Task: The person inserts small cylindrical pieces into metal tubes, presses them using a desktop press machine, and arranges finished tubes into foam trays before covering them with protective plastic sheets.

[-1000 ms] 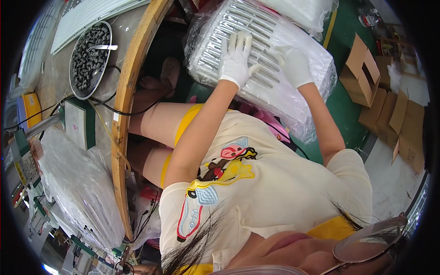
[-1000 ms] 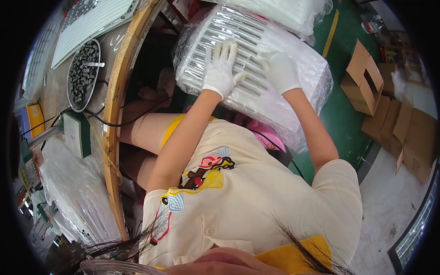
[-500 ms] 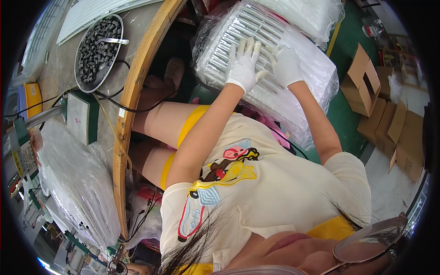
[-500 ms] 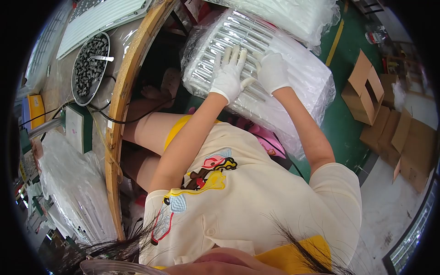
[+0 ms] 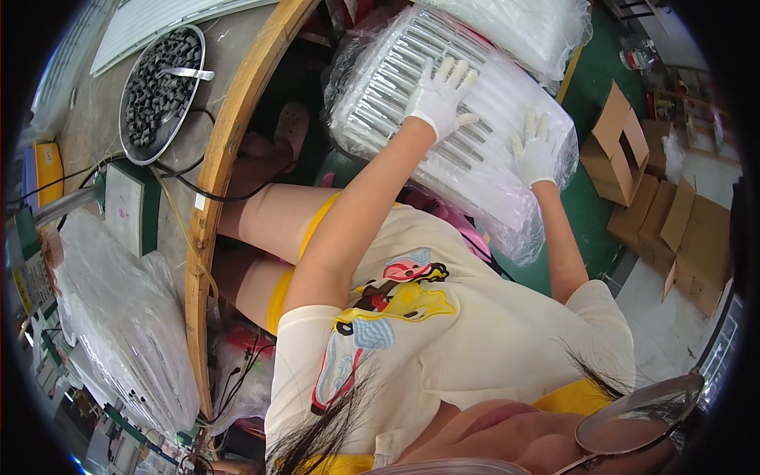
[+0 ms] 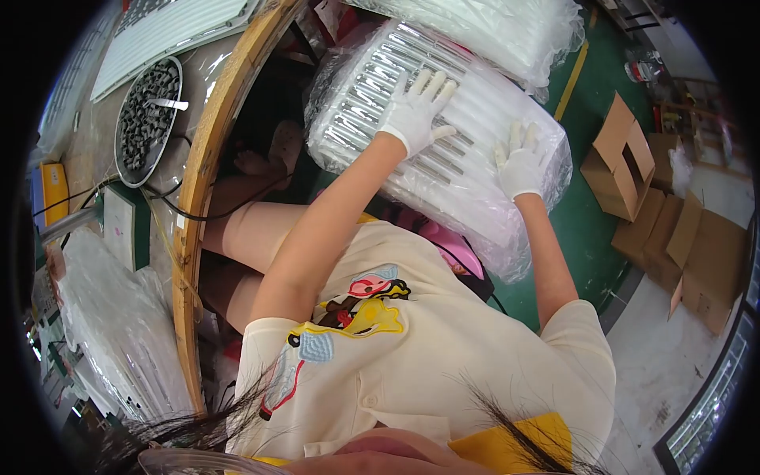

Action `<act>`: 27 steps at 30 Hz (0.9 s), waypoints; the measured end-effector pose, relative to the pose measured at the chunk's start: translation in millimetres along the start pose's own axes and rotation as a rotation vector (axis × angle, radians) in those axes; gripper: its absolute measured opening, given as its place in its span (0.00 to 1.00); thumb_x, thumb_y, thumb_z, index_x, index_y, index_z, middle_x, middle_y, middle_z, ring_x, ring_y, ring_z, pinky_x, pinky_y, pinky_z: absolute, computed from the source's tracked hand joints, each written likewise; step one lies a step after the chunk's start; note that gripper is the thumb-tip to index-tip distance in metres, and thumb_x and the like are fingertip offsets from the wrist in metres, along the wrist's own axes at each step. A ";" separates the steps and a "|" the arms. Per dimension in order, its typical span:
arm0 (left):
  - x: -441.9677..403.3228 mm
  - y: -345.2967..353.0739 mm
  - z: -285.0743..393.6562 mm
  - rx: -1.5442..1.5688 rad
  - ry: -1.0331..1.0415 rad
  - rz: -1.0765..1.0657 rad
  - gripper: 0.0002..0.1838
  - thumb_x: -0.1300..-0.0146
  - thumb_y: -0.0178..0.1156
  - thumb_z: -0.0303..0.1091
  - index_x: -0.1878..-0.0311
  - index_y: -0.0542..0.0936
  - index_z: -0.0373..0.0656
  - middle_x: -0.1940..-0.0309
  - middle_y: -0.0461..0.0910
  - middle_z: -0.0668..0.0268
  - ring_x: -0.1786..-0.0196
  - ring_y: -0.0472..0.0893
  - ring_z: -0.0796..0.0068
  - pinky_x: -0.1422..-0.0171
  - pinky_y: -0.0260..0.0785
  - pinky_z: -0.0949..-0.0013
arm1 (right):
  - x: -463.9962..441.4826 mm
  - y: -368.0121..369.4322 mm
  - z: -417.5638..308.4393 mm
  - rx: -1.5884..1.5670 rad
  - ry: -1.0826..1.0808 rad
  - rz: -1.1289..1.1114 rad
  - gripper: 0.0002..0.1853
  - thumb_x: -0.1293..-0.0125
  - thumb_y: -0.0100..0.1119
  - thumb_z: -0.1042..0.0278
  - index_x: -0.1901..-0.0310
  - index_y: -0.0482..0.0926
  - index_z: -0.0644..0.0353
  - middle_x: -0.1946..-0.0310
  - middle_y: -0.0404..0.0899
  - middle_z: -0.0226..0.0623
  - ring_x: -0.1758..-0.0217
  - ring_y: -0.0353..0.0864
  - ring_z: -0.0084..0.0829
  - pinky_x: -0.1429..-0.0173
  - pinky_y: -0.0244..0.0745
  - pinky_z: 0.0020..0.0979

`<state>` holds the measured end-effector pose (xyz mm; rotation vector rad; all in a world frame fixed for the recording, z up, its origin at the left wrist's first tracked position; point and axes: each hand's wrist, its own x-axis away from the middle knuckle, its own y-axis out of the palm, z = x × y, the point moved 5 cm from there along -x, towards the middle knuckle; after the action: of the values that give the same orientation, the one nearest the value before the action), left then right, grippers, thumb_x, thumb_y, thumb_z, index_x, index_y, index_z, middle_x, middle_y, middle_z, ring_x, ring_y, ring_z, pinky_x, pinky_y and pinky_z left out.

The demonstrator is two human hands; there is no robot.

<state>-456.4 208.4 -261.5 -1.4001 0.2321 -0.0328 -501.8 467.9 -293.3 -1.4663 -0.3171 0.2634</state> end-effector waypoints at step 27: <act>88.5 -8.0 83.6 0.042 0.381 -0.114 0.42 0.31 0.59 0.56 0.19 0.61 0.47 0.19 0.61 0.58 0.16 0.54 0.56 0.13 0.41 0.46 | 12.1 -60.6 -81.9 -0.217 -0.243 0.202 0.39 0.26 0.58 0.56 0.21 0.57 0.70 0.19 0.52 0.60 0.18 0.51 0.63 0.15 0.46 0.53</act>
<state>-353.9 274.1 -253.6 -1.3565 0.4648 -0.3989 -461.7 391.0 -238.6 -1.6862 -0.4028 0.5880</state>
